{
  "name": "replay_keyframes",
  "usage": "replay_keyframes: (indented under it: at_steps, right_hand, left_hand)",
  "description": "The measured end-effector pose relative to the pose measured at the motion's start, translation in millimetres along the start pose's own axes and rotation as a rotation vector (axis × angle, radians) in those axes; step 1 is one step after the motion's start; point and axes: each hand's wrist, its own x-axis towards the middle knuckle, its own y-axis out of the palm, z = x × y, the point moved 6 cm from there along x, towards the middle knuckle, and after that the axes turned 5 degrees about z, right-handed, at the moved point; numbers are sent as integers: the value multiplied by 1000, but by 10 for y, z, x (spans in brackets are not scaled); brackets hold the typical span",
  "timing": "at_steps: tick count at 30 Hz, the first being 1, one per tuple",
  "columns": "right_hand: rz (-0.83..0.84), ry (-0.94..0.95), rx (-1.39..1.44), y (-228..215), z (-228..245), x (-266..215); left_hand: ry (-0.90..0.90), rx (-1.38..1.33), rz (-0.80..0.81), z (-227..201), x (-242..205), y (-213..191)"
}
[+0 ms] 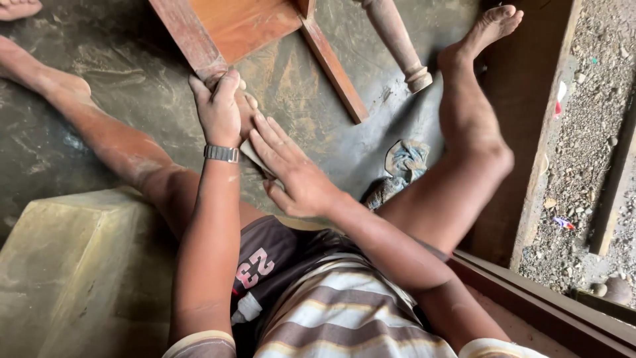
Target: The person sits on the floor and sands the legs of a wooden chair using a sanding block. They hold the chair leg with one hand and rub the sanding block along the surface with the other, moving between different legs.
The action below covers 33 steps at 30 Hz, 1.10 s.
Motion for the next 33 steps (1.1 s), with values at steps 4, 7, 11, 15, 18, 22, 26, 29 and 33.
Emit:
replay_keyframes:
  at_steps: [4, 7, 11, 15, 18, 22, 26, 29, 33]
  right_hand:
    - [-93, 2, 11, -46, 236, -238]
    - [-64, 21, 10, 69, 251, -423]
    - [-79, 9, 111, -7, 0, 49]
    - [-127, 9, 137, -25, 1, 33]
    - [-133, 17, 41, 57, 178, -317]
    - [-148, -1, -13, 61, 162, -228]
    - [-27, 16, 65, 93, -119, 74]
    - [-32, 32, 22, -5, 148, -137]
    - [-60, -7, 57, -15, 263, -305]
  left_hand:
    - [115, 59, -18, -188, -209, 116]
    - [74, 21, -43, -103, -178, 55]
    - [89, 185, -36, 578, 272, -491]
    - [23, 83, -24, 487, 340, -468]
    - [78, 47, -5, 351, 237, -328]
    - [-7, -93, 9, 276, 181, -253]
    - [-31, -323, 57, -117, -98, 12]
    - [1, -274, 103, -100, -75, -24]
    - [66, -242, 104, -132, -41, -20]
